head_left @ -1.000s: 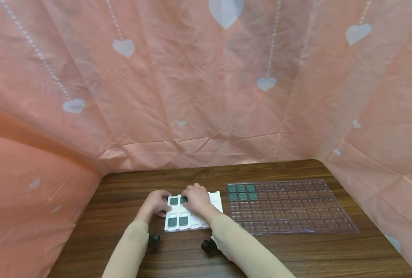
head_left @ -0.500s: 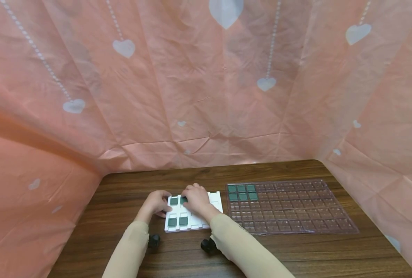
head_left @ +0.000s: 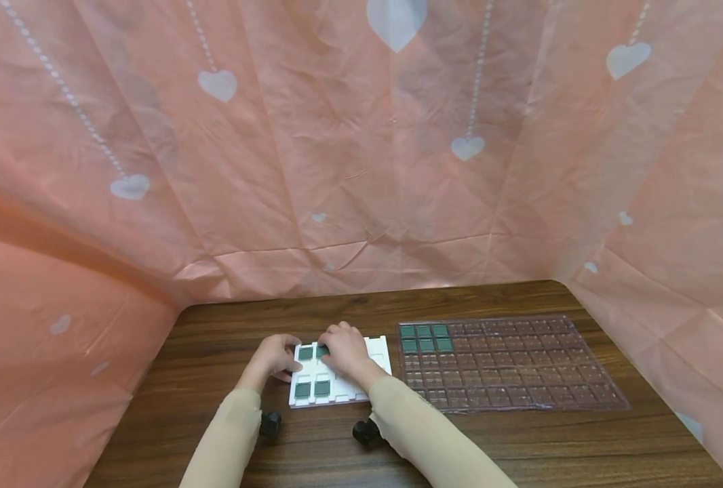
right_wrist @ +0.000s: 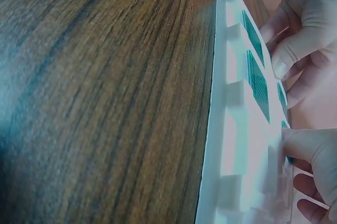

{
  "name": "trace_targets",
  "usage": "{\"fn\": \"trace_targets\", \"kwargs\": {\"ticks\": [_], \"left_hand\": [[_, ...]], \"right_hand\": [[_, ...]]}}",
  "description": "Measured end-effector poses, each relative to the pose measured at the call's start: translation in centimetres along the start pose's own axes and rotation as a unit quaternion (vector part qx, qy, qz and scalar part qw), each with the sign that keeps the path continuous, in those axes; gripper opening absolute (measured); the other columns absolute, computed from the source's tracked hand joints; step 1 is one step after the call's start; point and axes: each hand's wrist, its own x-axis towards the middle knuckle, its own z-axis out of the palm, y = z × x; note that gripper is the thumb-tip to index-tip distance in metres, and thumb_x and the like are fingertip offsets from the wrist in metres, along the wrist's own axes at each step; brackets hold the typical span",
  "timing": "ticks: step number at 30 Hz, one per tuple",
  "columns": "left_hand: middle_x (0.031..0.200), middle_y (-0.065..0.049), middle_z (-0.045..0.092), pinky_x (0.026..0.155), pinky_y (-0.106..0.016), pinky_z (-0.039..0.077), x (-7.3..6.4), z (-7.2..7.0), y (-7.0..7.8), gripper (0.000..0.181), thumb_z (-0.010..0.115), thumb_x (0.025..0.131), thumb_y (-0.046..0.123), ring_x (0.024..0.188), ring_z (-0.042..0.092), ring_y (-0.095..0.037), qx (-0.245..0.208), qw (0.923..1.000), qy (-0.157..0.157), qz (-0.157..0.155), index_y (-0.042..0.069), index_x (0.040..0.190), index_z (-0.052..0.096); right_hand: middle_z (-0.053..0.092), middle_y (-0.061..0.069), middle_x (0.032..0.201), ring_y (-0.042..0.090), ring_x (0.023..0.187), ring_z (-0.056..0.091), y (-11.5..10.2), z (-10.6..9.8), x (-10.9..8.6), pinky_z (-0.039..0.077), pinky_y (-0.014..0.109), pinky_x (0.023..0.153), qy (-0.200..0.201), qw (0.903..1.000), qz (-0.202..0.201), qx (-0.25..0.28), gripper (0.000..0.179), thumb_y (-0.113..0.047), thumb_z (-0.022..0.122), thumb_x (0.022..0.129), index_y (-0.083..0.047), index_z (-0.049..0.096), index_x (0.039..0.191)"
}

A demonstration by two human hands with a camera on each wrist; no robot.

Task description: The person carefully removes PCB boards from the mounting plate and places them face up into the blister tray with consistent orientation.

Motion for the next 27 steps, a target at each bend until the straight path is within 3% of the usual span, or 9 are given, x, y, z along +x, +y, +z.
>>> {"fn": "trace_targets", "kwargs": {"ticks": [9, 27], "left_hand": [[0.089, -0.016, 0.053, 0.054, -0.033, 0.062, 0.1, 0.0, 0.1, 0.057, 0.075, 0.074, -0.016, 0.069, 0.061, -0.025, 0.0, 1.0, 0.0, -0.002, -0.008, 0.128, 0.059], [0.088, -0.016, 0.052, 0.054, -0.033, 0.062, 0.1, 0.0, 0.0, 0.055, 0.076, 0.075, -0.015, 0.069, 0.061, -0.025, 0.003, 1.0, 0.001, -0.004, -0.007, 0.127, 0.06]], "right_hand": [[0.065, -0.004, 0.108, 0.017, 0.099, 0.054, 0.2, -0.1, 0.2, 0.048, 0.032, 0.081, -0.006, 0.9999, 0.003, 0.011, 0.028, -0.032, 0.077, 0.085, -0.022, 0.075, 0.111], [0.064, -0.004, 0.105, 0.019, 0.103, 0.054, 0.7, -1.7, -0.9, 0.05, 0.037, 0.088, 0.061, 0.9944, -0.008, 0.086, 0.026, -0.032, 0.078, 0.081, -0.023, 0.075, 0.105]]}}
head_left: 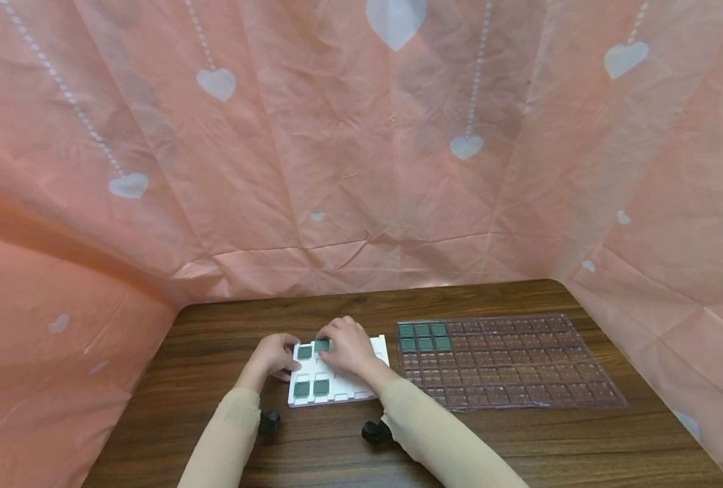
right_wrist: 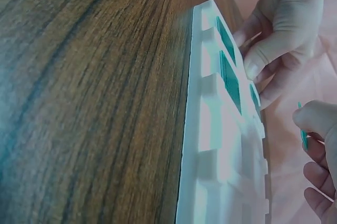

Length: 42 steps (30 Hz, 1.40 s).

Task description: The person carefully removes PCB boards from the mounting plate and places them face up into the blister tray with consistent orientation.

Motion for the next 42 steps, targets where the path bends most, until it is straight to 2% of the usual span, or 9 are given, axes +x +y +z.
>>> {"fn": "trace_targets", "kwargs": {"ticks": [9, 24, 42], "left_hand": [[0.086, -0.016, 0.053, 0.053, -0.034, 0.062, 0.0, 0.0, 0.0, 0.056, 0.076, 0.074, -0.016, 0.066, 0.061, -0.024, -0.008, 1.0, 0.003, 0.003, -0.008, 0.127, 0.059], [0.088, -0.016, 0.054, 0.053, -0.034, 0.062, 0.0, 0.0, -0.1, 0.057, 0.076, 0.075, -0.015, 0.067, 0.061, -0.024, -0.005, 1.0, 0.001, 0.003, -0.007, 0.129, 0.059], [0.085, -0.016, 0.053, 0.052, -0.034, 0.062, -0.2, 0.1, 0.0, 0.057, 0.076, 0.074, -0.015, 0.064, 0.06, -0.023, 0.002, 1.0, 0.004, 0.007, -0.007, 0.128, 0.059]], "right_hand": [[0.063, -0.003, 0.104, 0.021, 0.106, 0.054, -0.1, -0.9, -1.0, 0.049, 0.038, 0.093, 0.035, 0.9987, -0.007, 0.035, 0.026, -0.03, 0.078, 0.081, -0.021, 0.074, 0.105], [0.065, -0.001, 0.103, 0.021, 0.102, 0.055, 0.2, -2.6, -2.2, 0.05, 0.038, 0.089, 0.108, 0.9907, -0.045, 0.07, 0.03, -0.027, 0.081, 0.078, -0.018, 0.074, 0.105], [0.065, -0.001, 0.1, 0.022, 0.098, 0.056, 1.6, -4.1, -3.9, 0.05, 0.039, 0.086, 0.144, 0.9836, -0.065, 0.087, 0.03, -0.021, 0.084, 0.075, -0.016, 0.074, 0.102]]}}
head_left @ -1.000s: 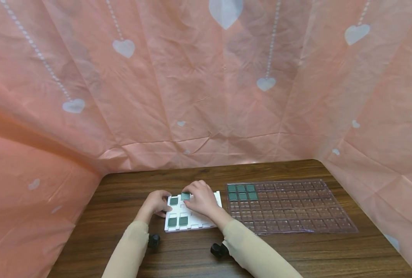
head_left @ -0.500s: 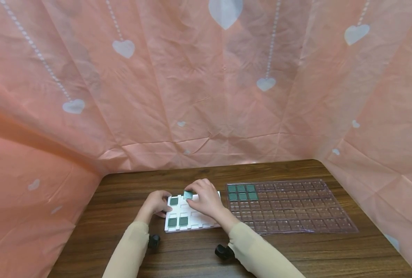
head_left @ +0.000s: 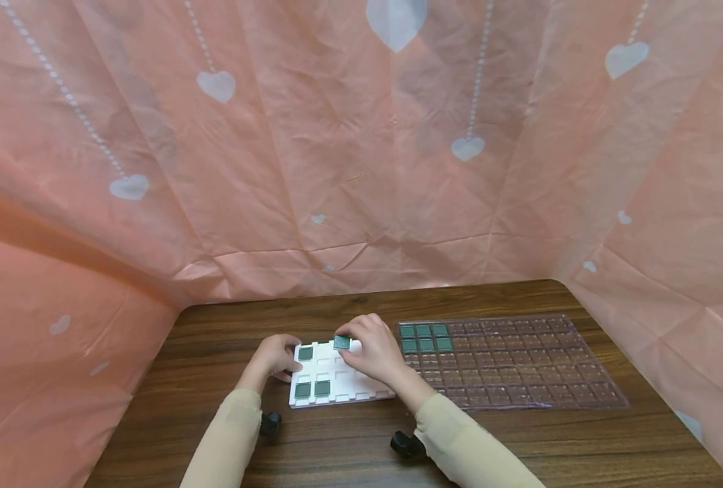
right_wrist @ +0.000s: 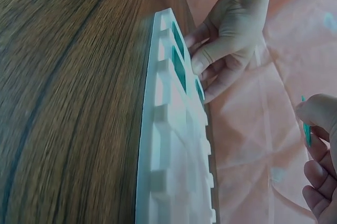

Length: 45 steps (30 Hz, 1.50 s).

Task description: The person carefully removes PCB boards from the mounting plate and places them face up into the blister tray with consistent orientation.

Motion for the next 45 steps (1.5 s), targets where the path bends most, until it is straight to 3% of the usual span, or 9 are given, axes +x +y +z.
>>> {"fn": "trace_targets", "kwargs": {"ticks": [24, 45], "left_hand": [[0.086, -0.016, 0.052, 0.051, -0.033, 0.061, 0.0, 0.2, -0.1, 0.057, 0.077, 0.074, -0.015, 0.066, 0.06, -0.024, 0.001, 1.0, 0.001, 0.004, -0.007, 0.128, 0.06], [0.086, -0.017, 0.054, 0.053, -0.034, 0.062, 0.2, 0.0, 0.0, 0.057, 0.077, 0.074, -0.014, 0.068, 0.06, -0.025, 0.001, 1.0, -0.001, -0.003, -0.007, 0.128, 0.059]], "right_hand": [[0.067, 0.001, 0.101, 0.025, 0.096, 0.057, 3.1, -2.8, -2.5, 0.051, 0.041, 0.083, 0.016, 0.9996, -0.007, -0.022, 0.033, -0.019, 0.087, 0.073, -0.014, 0.074, 0.102], [0.067, 0.003, 0.105, 0.027, 0.1, 0.057, 5.9, -5.3, -4.1, 0.052, 0.042, 0.083, -0.002, 0.999, 0.041, -0.017, 0.031, -0.017, 0.085, 0.076, -0.013, 0.074, 0.104]]}}
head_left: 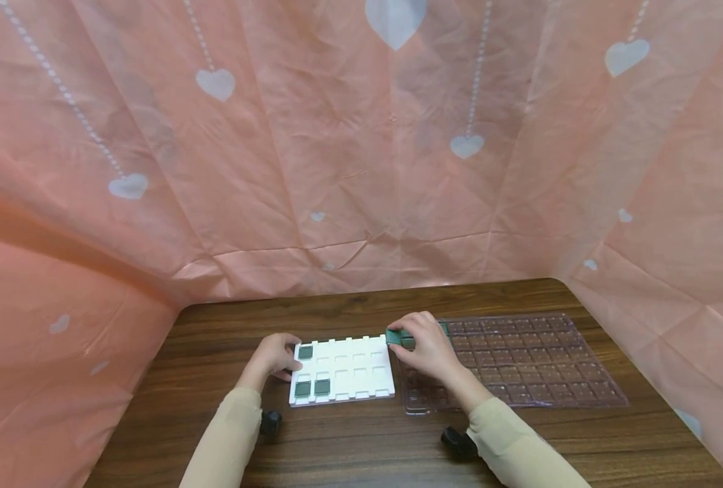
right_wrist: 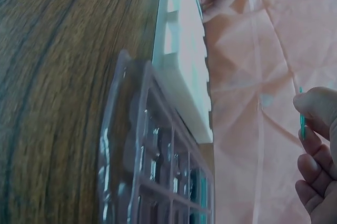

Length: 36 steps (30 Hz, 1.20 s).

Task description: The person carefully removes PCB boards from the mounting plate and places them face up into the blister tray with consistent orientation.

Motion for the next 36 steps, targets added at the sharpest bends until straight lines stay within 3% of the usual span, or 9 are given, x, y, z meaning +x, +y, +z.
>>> {"fn": "trace_targets", "kwargs": {"ticks": [24, 36], "left_hand": [[0.089, -0.017, 0.053, 0.054, -0.034, 0.062, 0.0, -0.1, 0.1, 0.057, 0.077, 0.075, -0.014, 0.072, 0.06, -0.027, 0.002, 1.0, -0.003, -0.006, -0.006, 0.128, 0.059], [0.089, -0.018, 0.053, 0.053, -0.034, 0.062, 0.1, 0.0, 0.1, 0.057, 0.077, 0.074, -0.014, 0.071, 0.06, -0.027, 0.005, 1.0, -0.002, -0.007, -0.006, 0.128, 0.06]], "right_hand": [[0.066, 0.005, 0.106, 0.028, 0.101, 0.057, 1.6, -0.5, -1.5, 0.053, 0.045, 0.085, -0.03, 0.9993, 0.019, -0.016, 0.031, -0.015, 0.084, 0.076, -0.013, 0.073, 0.105], [0.066, 0.002, 0.099, 0.025, 0.094, 0.056, 2.3, -0.8, -1.7, 0.052, 0.043, 0.083, -0.049, 0.9978, 0.022, -0.04, 0.029, -0.016, 0.084, 0.075, -0.014, 0.074, 0.102]]}}
